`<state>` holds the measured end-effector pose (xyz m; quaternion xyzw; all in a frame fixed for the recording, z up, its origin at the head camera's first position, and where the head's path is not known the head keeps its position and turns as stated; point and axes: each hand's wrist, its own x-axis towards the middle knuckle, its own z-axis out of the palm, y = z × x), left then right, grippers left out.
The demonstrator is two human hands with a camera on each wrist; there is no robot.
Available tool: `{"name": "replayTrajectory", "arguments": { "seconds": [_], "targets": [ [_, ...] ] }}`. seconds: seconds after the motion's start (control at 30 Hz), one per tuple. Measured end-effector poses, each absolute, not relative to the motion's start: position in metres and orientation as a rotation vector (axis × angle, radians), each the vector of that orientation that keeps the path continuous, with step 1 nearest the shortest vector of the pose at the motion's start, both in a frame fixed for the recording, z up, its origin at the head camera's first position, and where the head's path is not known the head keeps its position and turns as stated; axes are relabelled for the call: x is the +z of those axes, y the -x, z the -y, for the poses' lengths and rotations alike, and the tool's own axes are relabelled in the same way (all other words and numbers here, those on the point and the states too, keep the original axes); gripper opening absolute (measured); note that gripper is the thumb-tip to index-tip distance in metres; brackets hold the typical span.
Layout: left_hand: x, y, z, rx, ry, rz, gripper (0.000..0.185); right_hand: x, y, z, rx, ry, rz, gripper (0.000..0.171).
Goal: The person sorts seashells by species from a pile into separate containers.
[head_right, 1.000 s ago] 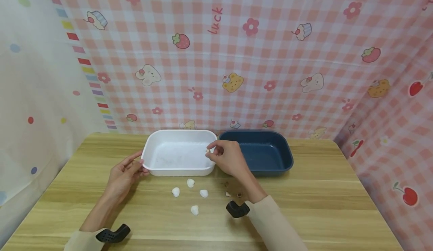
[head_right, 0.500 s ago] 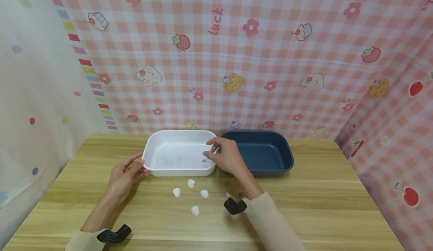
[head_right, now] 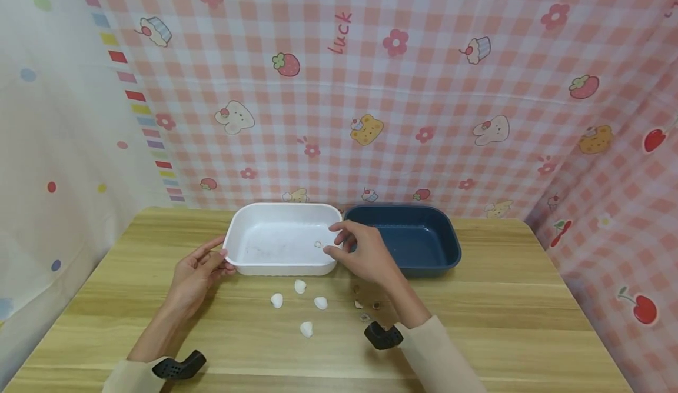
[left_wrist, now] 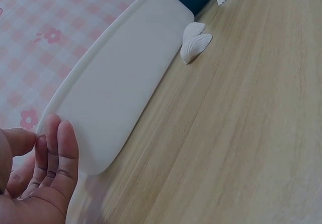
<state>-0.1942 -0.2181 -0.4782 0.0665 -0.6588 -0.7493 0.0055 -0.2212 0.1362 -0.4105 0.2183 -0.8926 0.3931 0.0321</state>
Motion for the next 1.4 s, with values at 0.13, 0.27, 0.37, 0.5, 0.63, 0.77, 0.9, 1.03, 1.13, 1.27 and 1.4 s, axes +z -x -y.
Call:
{"name": "replayTrajectory", "arguments": {
  "seconds": [0.13, 0.27, 0.37, 0.5, 0.63, 0.77, 0.9, 1.03, 1.13, 1.27, 1.4],
  "targets": [
    [-0.478, 0.195, 0.219, -2.338, -0.207, 2.067, 0.045, -0.413, 0.213, -0.141, 1.22, -0.683, 2.758, 0.038],
    [-0.478, 0.195, 0.219, -2.337, -0.209, 2.072, 0.044, -0.415, 0.206, -0.148, 1.223, -0.672, 2.77, 0.038],
    [-0.478, 0.195, 0.219, -2.342, -0.214, 2.067, 0.044, -0.418, 0.2, -0.153, 1.226, -0.658, 2.779, 0.039],
    [-0.478, 0.194, 0.219, -2.343, -0.221, 2.068, 0.044, -0.421, 0.194, -0.159, 1.218, -0.671, 2.79, 0.041],
    [-0.478, 0.194, 0.219, -2.344, -0.227, 2.066, 0.044, -0.426, 0.189, -0.165, 1.198, -0.722, 2.769, 0.039],
    [-0.479, 0.194, 0.219, -2.344, -0.223, 2.07, 0.044, -0.432, 0.185, -0.173, 1.213, -0.771, 2.747, 0.036],
    [-0.479, 0.194, 0.219, -2.341, -0.22, 2.075, 0.044, -0.437, 0.181, -0.18, 1.252, -0.791, 2.76, 0.035],
    [-0.478, 0.194, 0.218, -2.339, -0.213, 2.07, 0.045, -0.442, 0.177, -0.186, 1.26, -0.81, 2.769, 0.034],
    [-0.478, 0.194, 0.218, -2.339, -0.209, 2.068, 0.045, -0.447, 0.174, -0.19, 1.236, -0.816, 2.775, 0.033],
    [-0.477, 0.194, 0.218, -2.339, -0.209, 2.065, 0.044, -0.456, 0.172, -0.197, 1.243, -0.796, 2.783, 0.03],
    [-0.477, 0.194, 0.218, -2.338, -0.205, 2.06, 0.044, -0.466, 0.172, -0.207, 1.288, -0.745, 2.809, 0.025]
  ]
}}
